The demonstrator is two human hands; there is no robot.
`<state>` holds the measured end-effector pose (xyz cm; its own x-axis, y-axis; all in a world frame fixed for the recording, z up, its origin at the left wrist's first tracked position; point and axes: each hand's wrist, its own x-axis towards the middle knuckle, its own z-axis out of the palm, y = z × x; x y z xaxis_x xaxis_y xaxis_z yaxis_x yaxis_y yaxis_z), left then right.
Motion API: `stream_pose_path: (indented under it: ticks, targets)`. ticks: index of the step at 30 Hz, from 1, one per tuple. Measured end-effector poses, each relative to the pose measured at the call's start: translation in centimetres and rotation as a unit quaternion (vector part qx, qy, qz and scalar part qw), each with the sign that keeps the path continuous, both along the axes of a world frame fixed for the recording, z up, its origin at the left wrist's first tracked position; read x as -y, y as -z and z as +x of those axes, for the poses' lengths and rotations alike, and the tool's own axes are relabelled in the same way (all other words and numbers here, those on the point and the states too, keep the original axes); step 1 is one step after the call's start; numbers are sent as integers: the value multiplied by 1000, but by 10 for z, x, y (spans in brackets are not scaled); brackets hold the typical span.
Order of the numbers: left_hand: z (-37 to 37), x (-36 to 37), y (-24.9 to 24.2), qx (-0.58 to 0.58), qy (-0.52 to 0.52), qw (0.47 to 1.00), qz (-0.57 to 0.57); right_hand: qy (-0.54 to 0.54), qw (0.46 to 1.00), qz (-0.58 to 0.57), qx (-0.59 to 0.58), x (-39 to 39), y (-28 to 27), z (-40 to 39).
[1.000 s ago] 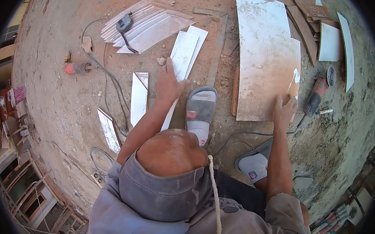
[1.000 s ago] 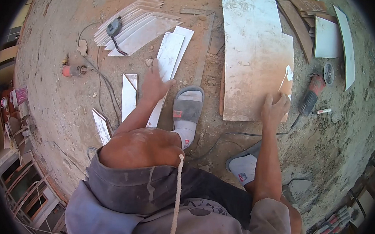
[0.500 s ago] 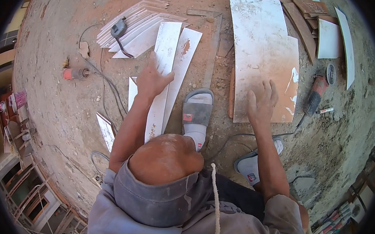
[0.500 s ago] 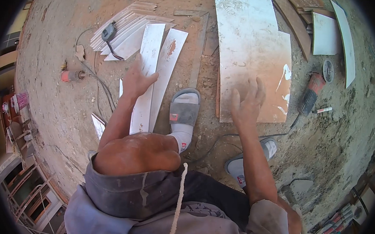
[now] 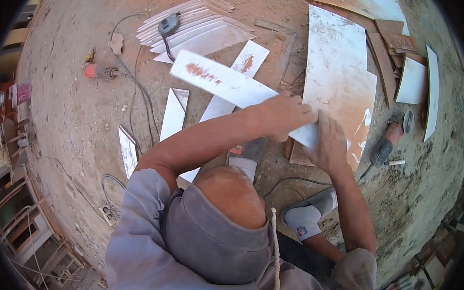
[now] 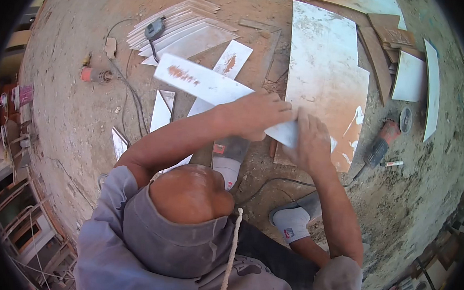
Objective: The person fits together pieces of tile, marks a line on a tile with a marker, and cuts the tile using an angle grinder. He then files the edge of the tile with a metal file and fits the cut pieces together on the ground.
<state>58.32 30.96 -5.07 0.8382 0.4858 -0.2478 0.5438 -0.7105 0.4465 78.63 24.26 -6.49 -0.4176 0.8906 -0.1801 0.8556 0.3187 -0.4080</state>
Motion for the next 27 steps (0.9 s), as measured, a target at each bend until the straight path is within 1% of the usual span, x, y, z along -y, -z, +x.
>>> stream_pose_path:
  ticks: [2,3,5,6,7,8,9,10,11,12,13,14,15,16,18,20,22,25,27]
  targets:
    - [12,4,0,3,59,998,-5,62,997,40,-16,19,5,10]
    - [15,4,2,10,67,998,-1,69,997,44,-9,29,9,12]
    - [14,1,5,82,53,993,64,144,988,56,3,43,18,12]
    - [8,-1,3,128,-2,988,84,185,982,25,-23,46,17,9]
    - [4,-4,1,156,-90,978,108,200,979,32,-17,49,16,3]
    - [0,-6,-1,183,-177,959,127,264,964,12,-25,52,16,-4]
    - [-5,-9,-1,197,-275,926,165,327,944,-6,-34,54,17,-11]
    - [-8,-13,12,250,-362,882,170,339,940,2,-29,55,22,-16]
    - [-9,-18,27,259,-354,882,169,389,921,1,-37,56,28,-20]
    - [-10,-24,43,254,-438,860,62,434,900,-1,-46,55,32,-25]
    - [-6,-32,49,243,-513,822,-46,436,899,5,-43,54,33,-30]
    - [-1,-40,56,248,-511,822,-45,472,880,10,-47,52,33,-36]
    - [4,-46,60,255,-499,823,-95,507,860,12,-52,49,35,-40]
    - [10,-52,65,258,-486,822,-147,508,860,12,-49,46,39,-43]
    - [25,-66,84,275,-482,817,-158,533,844,59,-33,42,45,-47]
    - [34,-76,99,292,-480,811,-166,537,841,50,-38,37,46,-46]
    - [40,-84,90,301,-486,808,-142,534,843,40,-46,33,49,-45]
    - [44,-91,85,294,-487,813,-125,521,851,65,-28,32,54,-46]
    - [46,-90,74,274,-484,820,-135,518,853,64,-28,32,54,-49]
